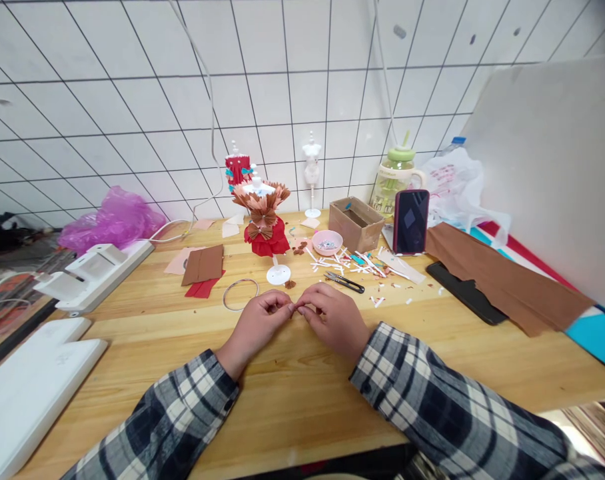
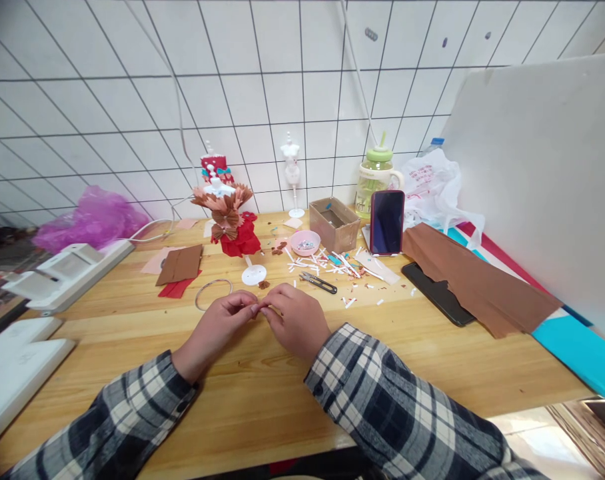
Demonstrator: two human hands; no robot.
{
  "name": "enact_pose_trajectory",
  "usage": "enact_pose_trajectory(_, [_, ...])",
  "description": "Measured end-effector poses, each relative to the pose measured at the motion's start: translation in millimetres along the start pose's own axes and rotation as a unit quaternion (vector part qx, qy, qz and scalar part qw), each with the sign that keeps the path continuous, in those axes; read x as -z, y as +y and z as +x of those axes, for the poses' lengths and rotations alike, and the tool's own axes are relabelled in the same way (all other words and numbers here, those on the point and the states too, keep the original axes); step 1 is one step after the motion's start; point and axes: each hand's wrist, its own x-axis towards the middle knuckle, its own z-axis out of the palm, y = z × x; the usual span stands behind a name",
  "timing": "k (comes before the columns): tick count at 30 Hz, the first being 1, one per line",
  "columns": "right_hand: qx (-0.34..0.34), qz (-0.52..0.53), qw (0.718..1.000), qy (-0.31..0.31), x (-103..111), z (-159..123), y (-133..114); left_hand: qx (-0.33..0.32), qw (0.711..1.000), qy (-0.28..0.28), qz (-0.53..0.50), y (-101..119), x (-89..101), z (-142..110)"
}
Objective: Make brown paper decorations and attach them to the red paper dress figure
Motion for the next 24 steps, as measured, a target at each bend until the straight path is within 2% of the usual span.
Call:
enact_pose_trajectory(7, [0.003,-0.061,0.998,0.005,2.4,-0.4,-2.8,0.024,0.997,-0.008,-0.072,-3.7,1.4,-0.1])
enact_pose_trajectory(12, [-0.006,-0.071,0.997,-0.003,2.2,-1.1,-4.8,0.011,0.999,0.028,-0.014,-5.8,3.1,1.4])
enact_pose_trajectory(16, [-0.005,-0.038,0.999,-0.002,1.0,-1.6,-3.0,-0.029,0.997,0.054,0.040,-3.6,4.8,1.2])
enact_pose_trajectory(24, [-0.048,0.103,0.994,0.007,-4.5,1.5,2.3,-0.080,0.995,0.040,0.051,-1.6,8.0,1.6])
